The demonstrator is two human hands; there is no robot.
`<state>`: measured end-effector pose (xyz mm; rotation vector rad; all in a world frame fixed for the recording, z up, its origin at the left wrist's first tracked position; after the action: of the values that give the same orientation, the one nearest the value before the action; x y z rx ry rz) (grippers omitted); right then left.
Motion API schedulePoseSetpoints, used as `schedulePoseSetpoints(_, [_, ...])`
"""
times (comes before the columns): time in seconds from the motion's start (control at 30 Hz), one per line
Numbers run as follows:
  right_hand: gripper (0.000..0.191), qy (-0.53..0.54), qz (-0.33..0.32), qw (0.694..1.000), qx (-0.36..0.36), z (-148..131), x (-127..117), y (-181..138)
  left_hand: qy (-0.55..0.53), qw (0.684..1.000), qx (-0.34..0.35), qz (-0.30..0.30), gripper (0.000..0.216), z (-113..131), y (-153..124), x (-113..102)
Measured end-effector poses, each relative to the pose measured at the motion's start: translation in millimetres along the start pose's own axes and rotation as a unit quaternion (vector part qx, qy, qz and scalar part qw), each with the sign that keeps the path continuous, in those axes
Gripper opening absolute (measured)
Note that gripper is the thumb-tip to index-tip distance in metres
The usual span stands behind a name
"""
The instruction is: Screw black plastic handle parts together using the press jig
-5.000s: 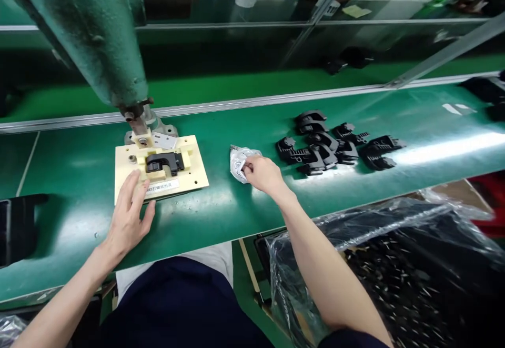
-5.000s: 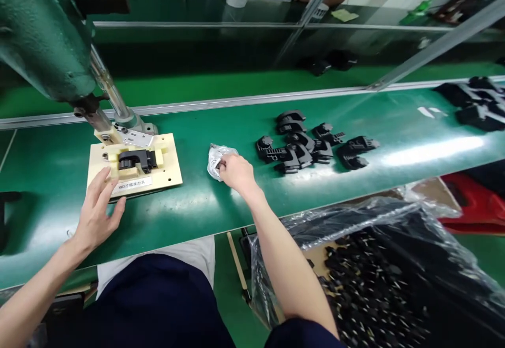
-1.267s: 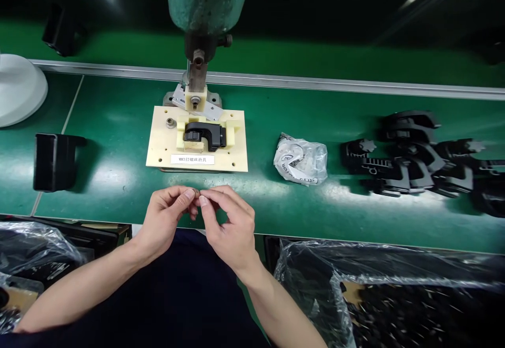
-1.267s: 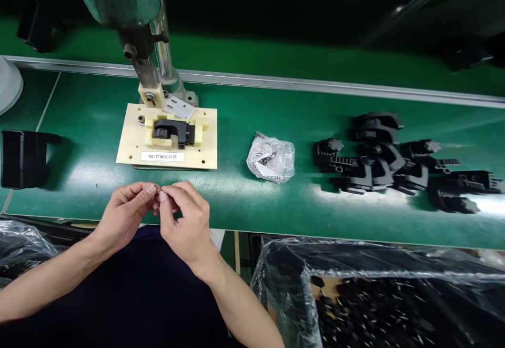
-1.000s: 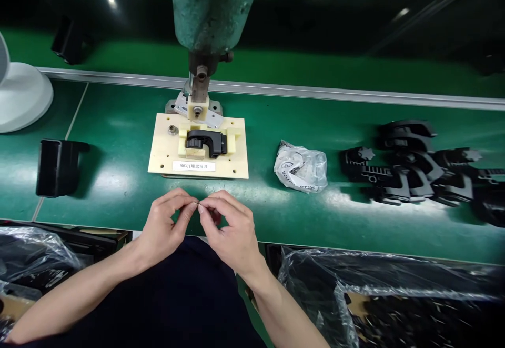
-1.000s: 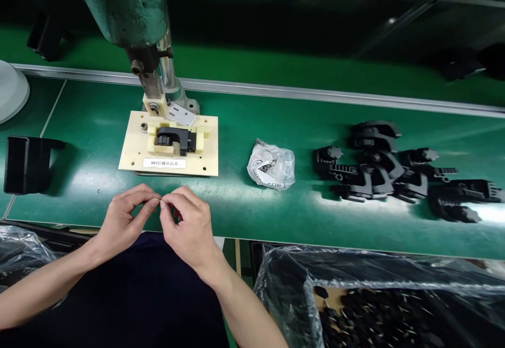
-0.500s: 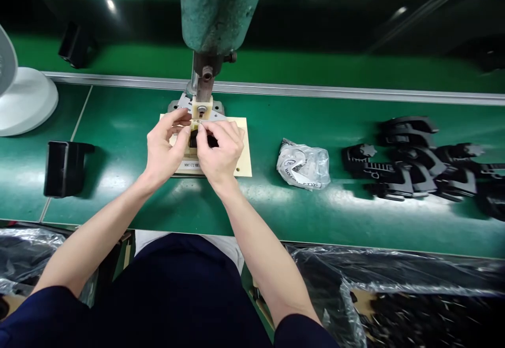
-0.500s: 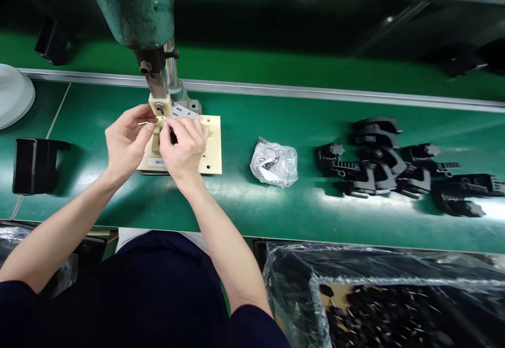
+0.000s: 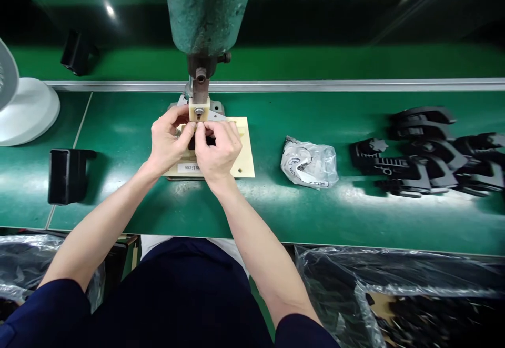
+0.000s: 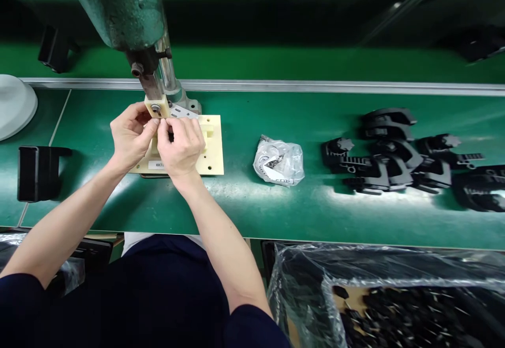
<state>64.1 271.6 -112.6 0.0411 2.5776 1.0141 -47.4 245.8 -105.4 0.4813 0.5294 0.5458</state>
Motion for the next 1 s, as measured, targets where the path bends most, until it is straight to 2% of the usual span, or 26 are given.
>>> schedulePoseSetpoints(0.1, [0.024, -0.001, 0.009, 1.0, -0.019, 1.4, -3.3, 2.7, 0.009, 0.999, 0.03, 0.004, 0.024, -1.6, 0.5, -0.9])
schedulePoseSetpoints(0.23, [0.023, 0.026, 0.019, 0.999, -0.02, 1.0, -12.1, 8.4, 0.068, 0.996, 0.048, -0.034, 0.02, 4.1, 4.7, -6.5])
schedulePoseSetpoints(0.43, [0.023, 0.047, -0.011, 0.999, 0.015, 3.2, -14.9, 13.9, 0.191, 0.976, 0.091, -0.058, 0.005, 26.8, 14.3, -14.7])
schedulePoseSetpoints(0.57, [0.023, 0.044, -0.029, 0.998, 0.025, 1.9, -13.4, 16.0, 0.216, 0.971, 0.094, -0.048, 0.002, 31.6, 15.6, -13.9])
schedulePoseSetpoints(0.67, [0.021, 0.042, -0.067, 0.996, 0.032, 0.6, -17.9, 18.1, 0.211, 0.973, 0.089, -0.043, 0.001, 29.8, 16.1, -12.6])
schedulePoseSetpoints(0.77, [0.019, 0.058, -0.082, 0.993, 0.055, 6.1, -37.9, 21.9, 0.199, 0.976, 0.083, -0.043, 0.001, 26.6, 18.0, -11.9])
schedulePoseSetpoints(0.87, [0.017, 0.087, -0.035, 0.992, 0.089, 20.0, -74.4, 40.0, 0.187, 0.978, 0.083, -0.045, 0.005, 27.8, 19.0, -13.2])
schedulePoseSetpoints(0.93, [0.017, 0.101, 0.007, 0.991, 0.085, 25.9, -101.3, 72.3, 0.18, 0.978, 0.09, -0.047, 0.008, 31.0, 17.5, -13.4])
schedulePoseSetpoints(1.0, [0.016, 0.115, 0.05, 0.991, 0.043, 16.6, -126.8, 126.7, 0.171, 0.98, 0.094, -0.046, 0.01, 31.9, 15.2, -11.3])
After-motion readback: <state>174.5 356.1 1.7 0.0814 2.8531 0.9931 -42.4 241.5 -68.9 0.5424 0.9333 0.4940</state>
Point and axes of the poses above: each hand's wrist, its own y-axis towards the middle knuckle, its own x-axis out of the palm, z = x × y, the point moved 5 cm from there along y, towards the middle knuckle, and after that the axes turned 6 degrees about y, right-handed, at the moved point
